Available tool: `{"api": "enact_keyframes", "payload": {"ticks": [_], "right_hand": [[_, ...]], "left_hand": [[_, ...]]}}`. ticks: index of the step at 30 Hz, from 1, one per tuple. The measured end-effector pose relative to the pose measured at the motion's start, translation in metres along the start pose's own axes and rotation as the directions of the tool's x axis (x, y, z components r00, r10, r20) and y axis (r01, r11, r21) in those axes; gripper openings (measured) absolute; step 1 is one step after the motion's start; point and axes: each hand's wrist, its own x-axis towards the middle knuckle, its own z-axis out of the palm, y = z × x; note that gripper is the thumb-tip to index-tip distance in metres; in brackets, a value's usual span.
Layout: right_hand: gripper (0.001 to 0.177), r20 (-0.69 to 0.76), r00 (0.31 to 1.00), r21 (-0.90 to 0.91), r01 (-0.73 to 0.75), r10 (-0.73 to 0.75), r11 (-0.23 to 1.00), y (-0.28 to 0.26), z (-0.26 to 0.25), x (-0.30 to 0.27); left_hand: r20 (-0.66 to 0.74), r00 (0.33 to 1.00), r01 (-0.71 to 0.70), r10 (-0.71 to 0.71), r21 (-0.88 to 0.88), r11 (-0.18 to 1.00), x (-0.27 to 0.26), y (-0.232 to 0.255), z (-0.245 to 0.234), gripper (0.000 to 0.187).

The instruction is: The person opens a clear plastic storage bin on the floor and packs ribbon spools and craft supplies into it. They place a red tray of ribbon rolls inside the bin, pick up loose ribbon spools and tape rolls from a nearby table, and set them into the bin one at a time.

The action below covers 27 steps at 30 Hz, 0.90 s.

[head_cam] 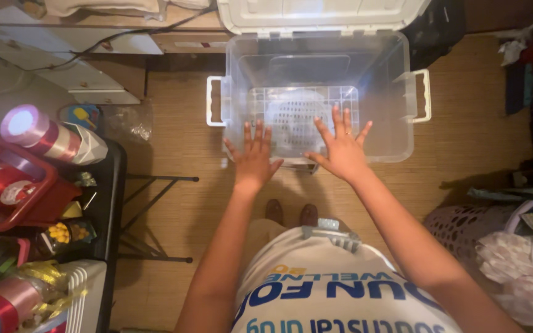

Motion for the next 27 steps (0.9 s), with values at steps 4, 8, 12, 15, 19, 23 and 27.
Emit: {"api": "enact_keyframes", "payload": {"ticks": [4, 8, 12, 15, 19, 23, 27], "right_hand": [[0.095, -0.004, 1.0, -0.023, 0.029, -0.029, 0.999, -0.017, 0.001, 0.011], [0.093, -0.052, 0.992, -0.004, 0.113, -0.113, 0.994, -0.036, 0.006, 0.03], [0.093, -0.045, 0.981, -0.006, 0.189, -0.189, 0.982, -0.072, 0.01, 0.051], [0.093, -0.036, 0.963, -0.006, 0.266, -0.266, 0.964, -0.103, 0.013, 0.065], [0.096, -0.024, 0.908, 0.064, 0.42, -0.419, 0.905, -0.151, 0.012, 0.086], [0.093, 0.009, 0.836, 0.111, 0.544, -0.548, 0.832, -0.198, 0.019, 0.107], [0.092, -0.012, 0.732, 0.124, 0.677, -0.681, 0.725, -0.236, 0.028, 0.124]], "left_hand": [[-0.009, 1.0, 0.021, -0.021, 0.003, 1.0, -0.002, -0.013, -0.009, 0.103], [-0.099, 0.994, 0.048, -0.049, -0.01, 0.999, -0.008, -0.037, -0.016, 0.1], [-0.196, 0.976, 0.087, -0.092, -0.037, 0.996, -0.026, -0.064, -0.023, 0.102], [-0.241, 0.955, 0.155, -0.174, -0.097, 0.983, -0.044, -0.087, -0.025, 0.104], [-0.353, 0.893, 0.253, -0.279, -0.12, 0.96, -0.07, -0.117, -0.038, 0.106], [-0.475, 0.79, 0.345, -0.387, -0.177, 0.922, -0.097, -0.147, -0.057, 0.108], [-0.481, 0.714, 0.479, -0.509, -0.194, 0.856, -0.128, -0.16, -0.074, 0.106]]}}
